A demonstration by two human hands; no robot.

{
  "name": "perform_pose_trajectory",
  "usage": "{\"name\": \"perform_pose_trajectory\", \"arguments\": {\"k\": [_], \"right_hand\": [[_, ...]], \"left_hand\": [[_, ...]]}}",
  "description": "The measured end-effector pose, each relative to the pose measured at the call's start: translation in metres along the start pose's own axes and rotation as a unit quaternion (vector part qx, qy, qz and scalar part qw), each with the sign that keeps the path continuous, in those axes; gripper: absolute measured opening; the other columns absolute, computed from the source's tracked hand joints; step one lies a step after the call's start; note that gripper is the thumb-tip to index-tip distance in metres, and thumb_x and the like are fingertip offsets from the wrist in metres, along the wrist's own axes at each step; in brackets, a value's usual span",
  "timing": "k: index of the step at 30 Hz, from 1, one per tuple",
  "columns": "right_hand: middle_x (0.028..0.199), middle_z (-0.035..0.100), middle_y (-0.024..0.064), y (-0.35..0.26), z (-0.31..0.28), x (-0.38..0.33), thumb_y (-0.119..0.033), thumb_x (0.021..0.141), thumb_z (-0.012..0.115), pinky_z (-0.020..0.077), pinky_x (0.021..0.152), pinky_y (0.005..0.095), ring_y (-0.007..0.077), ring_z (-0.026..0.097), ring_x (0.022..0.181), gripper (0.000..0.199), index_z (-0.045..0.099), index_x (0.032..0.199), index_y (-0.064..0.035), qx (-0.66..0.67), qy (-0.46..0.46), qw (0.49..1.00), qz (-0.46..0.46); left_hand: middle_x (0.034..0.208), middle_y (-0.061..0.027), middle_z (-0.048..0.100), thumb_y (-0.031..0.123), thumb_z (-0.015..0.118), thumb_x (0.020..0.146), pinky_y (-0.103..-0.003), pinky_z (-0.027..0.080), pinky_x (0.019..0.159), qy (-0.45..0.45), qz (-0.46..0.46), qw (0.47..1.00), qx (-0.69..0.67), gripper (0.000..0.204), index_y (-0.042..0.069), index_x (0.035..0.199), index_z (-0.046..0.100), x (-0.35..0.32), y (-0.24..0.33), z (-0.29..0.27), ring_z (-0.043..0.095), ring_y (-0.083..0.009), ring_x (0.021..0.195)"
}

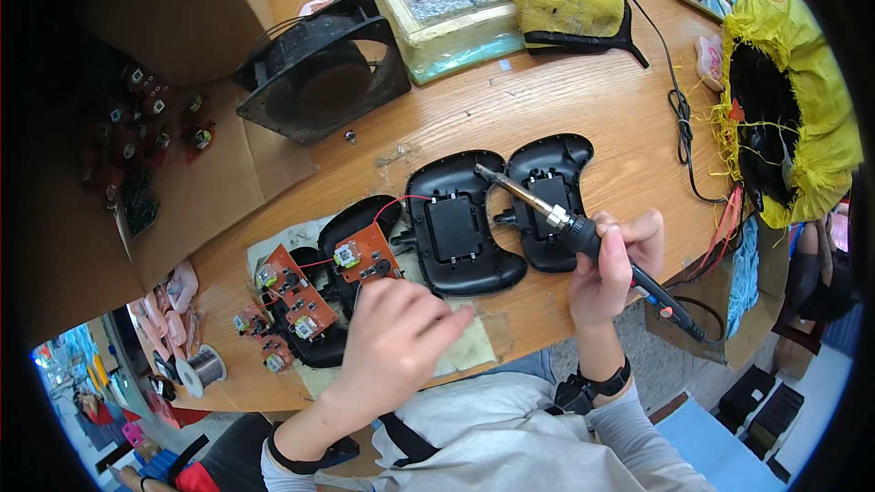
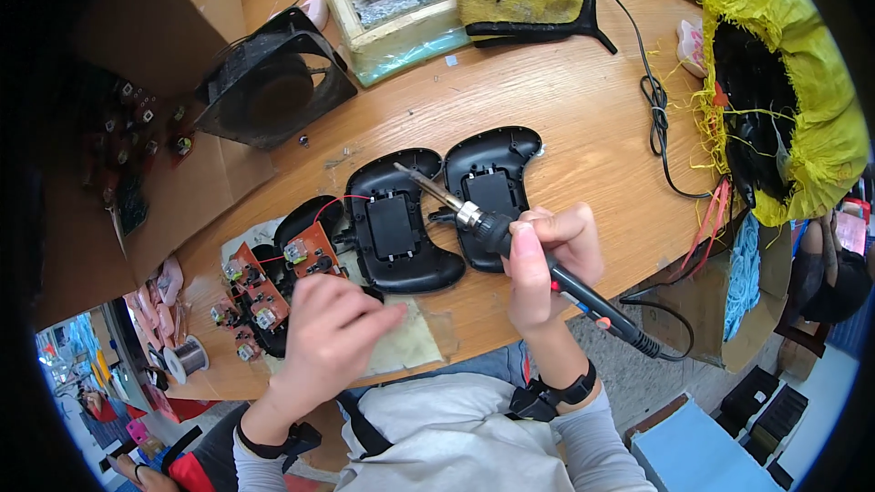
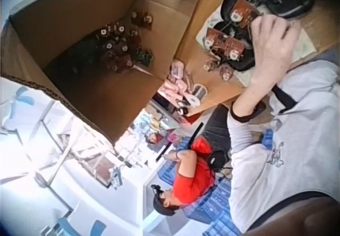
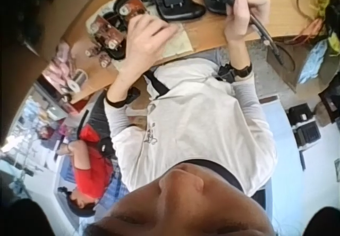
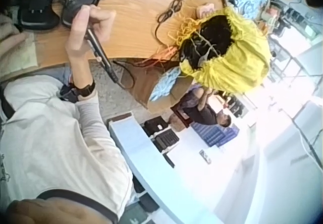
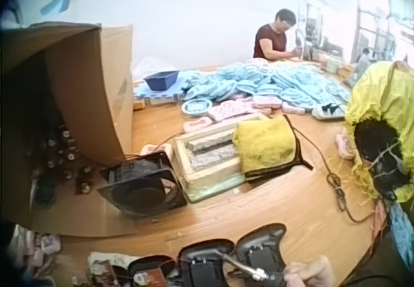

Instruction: Soldering electronic components and wires onto a circuit board for a game controller.

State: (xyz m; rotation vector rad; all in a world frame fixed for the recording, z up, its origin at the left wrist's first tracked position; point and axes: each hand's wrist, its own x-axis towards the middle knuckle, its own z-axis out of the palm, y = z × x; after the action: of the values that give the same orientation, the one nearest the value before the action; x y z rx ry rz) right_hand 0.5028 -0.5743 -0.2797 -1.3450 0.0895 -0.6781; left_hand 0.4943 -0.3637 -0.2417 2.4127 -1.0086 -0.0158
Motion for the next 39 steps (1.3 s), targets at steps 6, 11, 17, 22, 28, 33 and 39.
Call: {"name": "perform_pose_trajectory", "arguments": {"k": [6,11,17,22,28,33,39], "right_hand": [[0.054,0.035,-0.0012,-0.007,-0.004,0.0,-0.011,0.086,0.055,0.0299,0.051,0.0229,0.0063,0.03,0.047,0.02,0.037,0.079,-0.0086,-0.009,-0.013,1.0,0.017],[0.059,0.04,0.0006,-0.01,-0.019,-0.009,-0.01,0.085,0.056,0.0307,0.057,0.0289,0.0088,0.033,0.052,0.018,0.038,0.08,-0.0076,-0.03,-0.01,0.999,0.044],[0.06,0.041,0.0014,-0.011,-0.043,-0.019,-0.012,0.085,0.057,0.0281,0.056,0.0282,0.0093,0.034,0.052,0.018,0.04,0.081,-0.0064,-0.024,-0.038,0.998,0.031],[0.058,0.042,0.0014,-0.006,-0.049,-0.02,-0.009,0.086,0.057,0.0281,0.053,0.0275,0.0087,0.034,0.049,0.017,0.041,0.081,-0.006,-0.031,-0.066,0.997,0.017],[0.057,0.046,0.0033,0.002,-0.054,-0.019,0.0,0.085,0.055,0.0315,0.049,0.0275,0.0087,0.038,0.045,0.014,0.042,0.081,-0.0033,-0.016,-0.094,0.995,-0.022],[0.055,0.047,0.0046,0.003,-0.056,-0.021,0.003,0.08,0.058,0.0311,0.048,0.0286,0.0104,0.036,0.044,0.015,0.044,0.079,-0.0031,-0.035,-0.102,0.993,-0.039],[0.05,0.049,0.0051,0.001,-0.057,-0.019,0.004,0.076,0.059,0.0292,0.044,0.028,0.0133,0.037,0.038,0.015,0.046,0.077,-0.0026,-0.074,-0.196,0.975,-0.079]], "left_hand": [[0.084,-0.0032,0.065,0.006,0.076,0.073,-0.037,0.041,0.084,0.107,-0.129,0.983,-0.076,0.014,0.005,0.086,0.07,0.014,-0.01,0.006,0.058,-0.0239,0.087],[0.085,-0.0031,0.065,0.006,0.075,0.075,-0.038,0.04,0.083,0.109,-0.123,0.986,-0.037,0.011,0.006,0.083,0.069,0.02,-0.012,0.012,0.058,-0.0242,0.088],[0.081,-0.0025,0.063,0.008,0.076,0.075,-0.037,0.039,0.081,0.122,-0.141,0.982,-0.026,0.012,0.006,0.085,0.07,0.017,-0.011,0.017,0.056,-0.0237,0.084],[0.077,-0.0021,0.06,0.008,0.077,0.073,-0.037,0.039,0.08,0.13,-0.142,0.981,-0.001,0.012,0.006,0.083,0.07,0.018,-0.011,0.021,0.055,-0.0228,0.082],[0.077,-0.0024,0.06,0.009,0.077,0.074,-0.037,0.038,0.081,0.132,-0.139,0.981,0.002,0.01,0.006,0.081,0.07,0.02,-0.012,0.019,0.055,-0.0238,0.082],[0.083,-0.0034,0.061,0.009,0.076,0.075,-0.038,0.038,0.084,0.127,-0.158,0.979,-0.01,0.011,0.006,0.082,0.068,0.022,-0.012,0.021,0.056,-0.0246,0.09],[0.094,-0.0024,0.062,0.009,0.075,0.076,-0.04,0.037,0.09,0.108,-0.141,0.984,0.005,0.011,0.006,0.079,0.065,0.028,-0.012,0.024,0.056,-0.0248,0.101]]}}
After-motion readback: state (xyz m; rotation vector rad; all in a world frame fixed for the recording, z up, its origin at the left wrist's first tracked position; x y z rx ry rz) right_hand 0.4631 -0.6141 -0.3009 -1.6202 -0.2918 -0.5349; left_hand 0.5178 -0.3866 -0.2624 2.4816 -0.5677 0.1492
